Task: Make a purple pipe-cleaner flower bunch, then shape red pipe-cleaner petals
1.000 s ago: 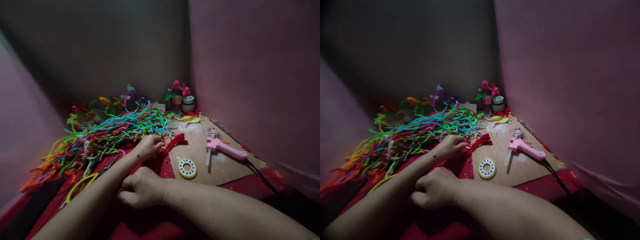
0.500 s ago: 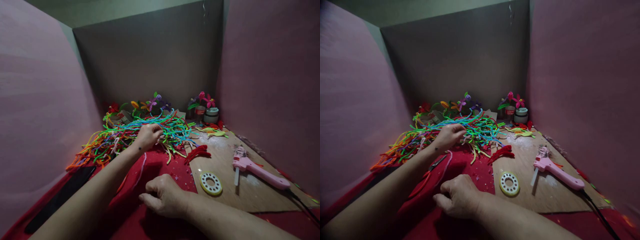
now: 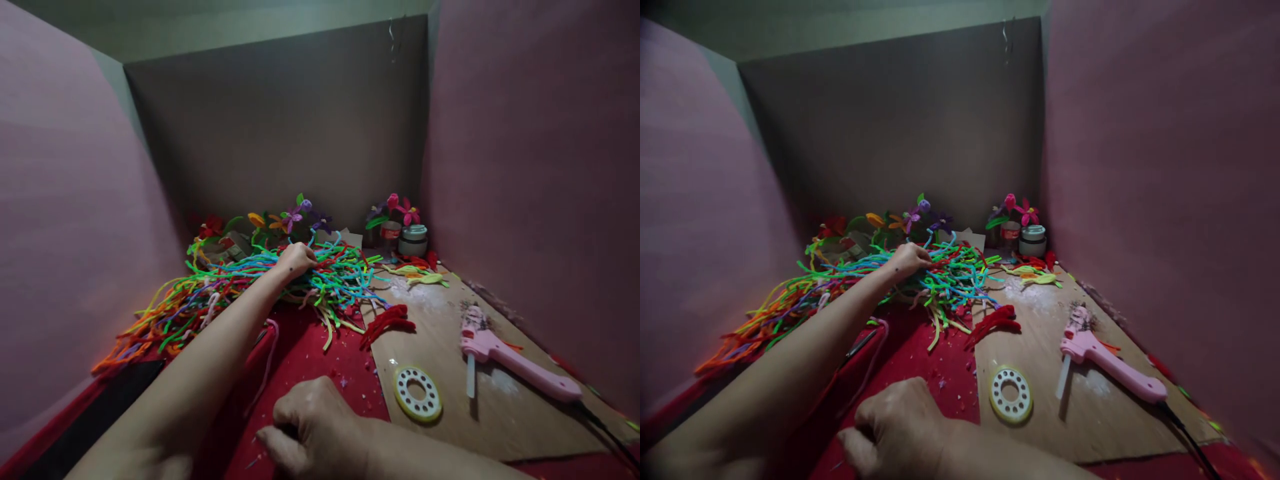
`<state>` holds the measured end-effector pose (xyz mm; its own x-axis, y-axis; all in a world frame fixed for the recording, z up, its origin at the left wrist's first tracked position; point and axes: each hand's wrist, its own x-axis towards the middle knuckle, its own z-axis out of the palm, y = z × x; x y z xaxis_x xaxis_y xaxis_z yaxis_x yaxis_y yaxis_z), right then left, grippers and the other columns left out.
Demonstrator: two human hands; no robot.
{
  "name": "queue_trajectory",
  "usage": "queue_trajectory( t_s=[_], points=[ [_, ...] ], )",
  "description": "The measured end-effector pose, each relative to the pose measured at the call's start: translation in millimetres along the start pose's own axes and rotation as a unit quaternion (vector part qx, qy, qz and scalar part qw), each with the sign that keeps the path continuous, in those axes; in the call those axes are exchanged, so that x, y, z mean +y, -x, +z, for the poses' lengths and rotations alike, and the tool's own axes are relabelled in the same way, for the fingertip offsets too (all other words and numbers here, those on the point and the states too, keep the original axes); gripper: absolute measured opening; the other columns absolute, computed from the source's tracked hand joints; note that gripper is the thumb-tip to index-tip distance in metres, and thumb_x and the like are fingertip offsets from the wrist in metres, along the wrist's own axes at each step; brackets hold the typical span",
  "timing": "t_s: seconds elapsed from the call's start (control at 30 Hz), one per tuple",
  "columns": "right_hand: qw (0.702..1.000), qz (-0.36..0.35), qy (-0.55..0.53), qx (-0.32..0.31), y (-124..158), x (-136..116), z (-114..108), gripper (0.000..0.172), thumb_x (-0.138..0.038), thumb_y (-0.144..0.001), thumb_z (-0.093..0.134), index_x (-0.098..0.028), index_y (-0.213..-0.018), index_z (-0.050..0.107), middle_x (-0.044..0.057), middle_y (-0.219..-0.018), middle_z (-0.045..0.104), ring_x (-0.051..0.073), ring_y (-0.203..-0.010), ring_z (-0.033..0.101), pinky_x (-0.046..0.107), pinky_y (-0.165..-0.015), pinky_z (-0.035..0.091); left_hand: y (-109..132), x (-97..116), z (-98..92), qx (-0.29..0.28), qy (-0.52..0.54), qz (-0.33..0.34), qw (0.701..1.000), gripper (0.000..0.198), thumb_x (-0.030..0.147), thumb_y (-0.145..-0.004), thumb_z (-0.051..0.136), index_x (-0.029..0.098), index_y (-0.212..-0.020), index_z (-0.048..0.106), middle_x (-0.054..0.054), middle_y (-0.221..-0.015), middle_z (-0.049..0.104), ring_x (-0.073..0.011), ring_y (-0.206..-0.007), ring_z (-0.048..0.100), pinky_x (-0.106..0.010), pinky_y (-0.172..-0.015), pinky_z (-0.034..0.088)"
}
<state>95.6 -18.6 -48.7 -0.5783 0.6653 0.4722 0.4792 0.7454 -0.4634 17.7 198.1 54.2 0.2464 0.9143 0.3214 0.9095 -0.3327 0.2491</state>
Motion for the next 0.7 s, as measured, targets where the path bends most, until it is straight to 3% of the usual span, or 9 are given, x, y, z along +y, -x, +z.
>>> queue_trajectory(
  t_s=[0.07, 0.17, 0.27, 0.37, 0.5, 0.7],
  points=[
    [1.000, -0.010, 0.008, 0.001, -1.0, 0.5, 2.5, 0.026, -0.028, -0.074, 0.055, -0.017, -0.051, 0.055, 0.002, -0.047, 0.061, 0.010, -0.044, 0.051, 0.022, -0.043, 0.024, -10.9, -12.8, -10.4, 0.024, 0.011, -0.024, 0.999, 0.024, 0.031, -0.067, 0.060, 0.019, -0.084, 0.074, -0.003, -0.077, 0.072, -0.0174, -0.075, 0.064, -0.021, -0.066, 0.046],
    [0.999, -0.024, 0.022, 0.006, -3.5, 2.4, 6.3, 0.024, -0.028, -0.073, 0.056, -0.017, -0.052, 0.058, 0.003, -0.047, 0.062, 0.011, -0.043, 0.053, 0.022, -0.042, 0.025, -30.7, -31.0, -27.9, 0.076, 0.002, -0.081, 0.994, 0.034, 0.026, -0.071, 0.054, 0.011, -0.098, 0.070, -0.011, -0.085, 0.072, -0.0211, -0.080, 0.064, -0.026, -0.068, 0.047],
    [0.999, -0.028, 0.042, 0.004, -6.1, 5.3, 10.0, 0.023, -0.029, -0.070, 0.059, -0.017, -0.051, 0.059, 0.004, -0.046, 0.063, 0.012, -0.043, 0.056, 0.022, -0.041, 0.026, -46.4, -38.6, -31.7, 0.066, 0.000, -0.083, 0.994, 0.032, 0.019, -0.066, 0.058, 0.011, -0.093, 0.071, -0.012, -0.084, 0.072, -0.0208, -0.078, 0.065, -0.025, -0.067, 0.047],
    [0.999, -0.032, 0.042, -0.001, -7.0, 9.4, 13.6, 0.023, -0.031, -0.071, 0.059, -0.017, -0.053, 0.061, 0.005, -0.046, 0.063, 0.014, -0.044, 0.059, 0.022, -0.040, 0.027, -54.1, -34.7, -20.2, 0.034, -0.009, -0.049, 0.998, 0.026, 0.019, -0.061, 0.062, 0.017, -0.085, 0.073, -0.007, -0.078, 0.072, -0.0183, -0.074, 0.064, -0.023, -0.067, 0.046],
    [0.999, -0.039, 0.028, -0.005, -6.0, 13.6, 16.9, 0.028, -0.036, -0.075, 0.055, -0.018, -0.056, 0.063, 0.005, -0.046, 0.063, 0.017, -0.045, 0.061, 0.023, -0.039, 0.029, -52.6, -25.1, -4.7, 0.034, -0.057, -0.018, 0.998, 0.019, 0.018, -0.059, 0.063, 0.021, -0.075, 0.073, -0.007, -0.077, 0.071, -0.0200, -0.074, 0.063, -0.025, -0.068, 0.045],
    [0.999, -0.028, 0.034, -0.004, -6.5, 9.9, 13.2, 0.024, -0.032, -0.073, 0.057, -0.018, -0.054, 0.062, 0.005, -0.046, 0.064, 0.015, -0.045, 0.060, 0.023, -0.039, 0.026, -30.6, -14.8, -17.3, 0.153, -0.149, 0.025, 0.977, 0.030, 0.018, -0.076, 0.044, 0.014, -0.096, 0.066, -0.018, -0.095, 0.065, -0.0312, -0.100, 0.053, -0.040, -0.083, 0.038]
  ],
)
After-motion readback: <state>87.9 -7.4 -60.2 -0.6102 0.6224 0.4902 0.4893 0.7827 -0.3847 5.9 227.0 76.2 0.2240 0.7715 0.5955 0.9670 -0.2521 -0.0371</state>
